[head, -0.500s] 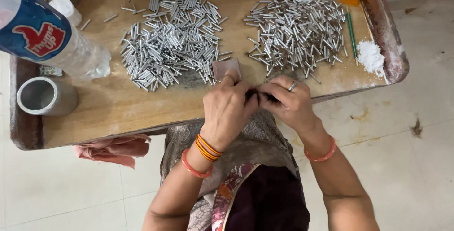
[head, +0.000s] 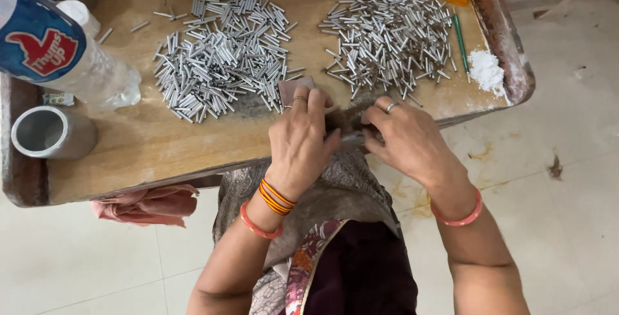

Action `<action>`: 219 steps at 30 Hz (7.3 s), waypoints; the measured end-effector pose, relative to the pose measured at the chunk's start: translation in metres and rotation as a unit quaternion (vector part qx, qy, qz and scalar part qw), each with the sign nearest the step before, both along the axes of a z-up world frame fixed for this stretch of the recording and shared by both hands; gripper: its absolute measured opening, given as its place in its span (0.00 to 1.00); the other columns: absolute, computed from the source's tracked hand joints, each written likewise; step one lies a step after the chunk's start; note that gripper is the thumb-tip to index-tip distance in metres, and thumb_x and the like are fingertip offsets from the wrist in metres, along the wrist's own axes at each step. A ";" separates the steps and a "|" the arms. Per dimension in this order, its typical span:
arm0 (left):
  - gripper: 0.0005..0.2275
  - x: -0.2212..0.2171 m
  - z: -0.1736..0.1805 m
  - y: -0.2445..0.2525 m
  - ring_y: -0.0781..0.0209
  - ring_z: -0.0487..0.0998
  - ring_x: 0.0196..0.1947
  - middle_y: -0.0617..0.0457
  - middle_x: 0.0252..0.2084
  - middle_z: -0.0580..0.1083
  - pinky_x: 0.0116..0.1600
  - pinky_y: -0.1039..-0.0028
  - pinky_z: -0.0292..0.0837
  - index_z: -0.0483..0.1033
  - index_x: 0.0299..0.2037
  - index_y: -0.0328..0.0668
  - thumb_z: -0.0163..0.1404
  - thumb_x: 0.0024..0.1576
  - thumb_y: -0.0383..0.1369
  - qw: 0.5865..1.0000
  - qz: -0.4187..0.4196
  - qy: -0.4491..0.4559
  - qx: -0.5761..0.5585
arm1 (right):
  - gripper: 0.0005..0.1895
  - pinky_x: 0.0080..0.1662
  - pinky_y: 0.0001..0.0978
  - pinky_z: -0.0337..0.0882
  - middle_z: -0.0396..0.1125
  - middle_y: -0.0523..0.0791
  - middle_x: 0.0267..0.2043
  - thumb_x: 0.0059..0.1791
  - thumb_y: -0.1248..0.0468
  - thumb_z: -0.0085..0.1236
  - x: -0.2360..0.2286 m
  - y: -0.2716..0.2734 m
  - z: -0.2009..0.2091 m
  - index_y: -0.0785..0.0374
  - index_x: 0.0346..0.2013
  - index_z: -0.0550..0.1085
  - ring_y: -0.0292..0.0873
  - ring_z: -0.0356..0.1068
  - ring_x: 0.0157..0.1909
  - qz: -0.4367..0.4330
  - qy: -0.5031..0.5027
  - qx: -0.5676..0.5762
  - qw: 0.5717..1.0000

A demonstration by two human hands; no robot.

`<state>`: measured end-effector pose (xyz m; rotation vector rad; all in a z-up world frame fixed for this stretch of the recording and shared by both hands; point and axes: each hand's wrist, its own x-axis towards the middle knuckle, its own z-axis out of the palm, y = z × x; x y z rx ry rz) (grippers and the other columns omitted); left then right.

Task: The person sits at a wooden table and repeatedly picks up small metal pins from a pile. They use a small rectangular block to rub or shape the pins before placing them back on the table. The task involves handling the pins one by one with both hands.

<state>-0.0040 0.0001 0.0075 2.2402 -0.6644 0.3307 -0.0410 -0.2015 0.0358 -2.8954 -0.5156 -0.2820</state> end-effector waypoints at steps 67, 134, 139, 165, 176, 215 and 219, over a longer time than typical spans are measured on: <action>0.06 -0.052 -0.038 0.033 0.68 0.77 0.36 0.53 0.38 0.81 0.41 0.79 0.73 0.83 0.40 0.36 0.60 0.56 0.18 0.922 0.067 0.104 -0.367 | 0.05 0.48 0.30 0.78 0.74 0.48 0.42 0.55 0.71 0.59 -0.054 0.041 -0.087 0.71 0.44 0.74 0.38 0.74 0.43 -0.002 0.046 0.725 0.687; 0.25 -0.082 -0.050 0.023 0.62 0.81 0.41 0.46 0.41 0.78 0.50 0.76 0.78 0.53 0.57 0.40 0.54 0.58 0.12 0.830 -0.011 0.167 -0.532 | 0.08 0.45 0.25 0.79 0.76 0.48 0.42 0.48 0.78 0.64 -0.040 0.050 -0.044 0.69 0.40 0.79 0.38 0.77 0.41 0.083 0.103 0.553 0.823; 0.24 -0.085 -0.049 0.020 0.62 0.81 0.41 0.46 0.41 0.77 0.50 0.75 0.79 0.53 0.55 0.40 0.53 0.59 0.12 0.818 -0.018 0.166 -0.550 | 0.06 0.45 0.26 0.79 0.76 0.48 0.41 0.50 0.78 0.62 -0.037 0.046 -0.040 0.69 0.40 0.78 0.37 0.78 0.41 0.113 0.133 0.574 0.800; 0.15 -0.076 -0.030 0.037 0.65 0.77 0.39 0.50 0.41 0.76 0.44 0.78 0.76 0.58 0.54 0.41 0.51 0.64 0.20 0.803 -0.002 0.183 -0.567 | 0.31 0.73 0.69 0.43 0.46 0.54 0.79 0.51 0.54 0.74 0.001 0.005 -0.029 0.68 0.65 0.77 0.64 0.40 0.80 -0.133 -0.182 0.061 0.972; 0.12 -0.056 -0.017 0.038 0.72 0.74 0.38 0.55 0.39 0.74 0.46 0.81 0.72 0.64 0.49 0.35 0.55 0.62 0.19 0.894 0.003 0.127 -0.431 | 0.20 0.76 0.61 0.42 0.52 0.47 0.78 0.47 0.60 0.69 0.005 0.026 -0.051 0.59 0.52 0.76 0.51 0.46 0.81 -0.010 -0.076 0.088 0.993; 0.09 0.000 -0.006 -0.005 0.44 0.77 0.33 0.41 0.42 0.70 0.37 0.57 0.73 0.76 0.39 0.37 0.59 0.48 0.27 0.997 0.004 0.000 0.074 | 0.13 0.40 0.41 0.74 0.69 0.48 0.37 0.40 0.68 0.67 0.021 0.022 -0.017 0.65 0.38 0.77 0.52 0.73 0.39 0.098 -0.053 0.051 0.992; 0.09 0.002 -0.005 -0.003 0.45 0.77 0.32 0.43 0.40 0.71 0.37 0.58 0.73 0.77 0.36 0.38 0.60 0.48 0.30 0.999 0.003 -0.015 0.048 | 0.14 0.36 0.40 0.73 0.68 0.48 0.34 0.39 0.68 0.70 0.027 0.011 -0.023 0.66 0.38 0.78 0.50 0.72 0.33 0.124 -0.055 0.151 0.979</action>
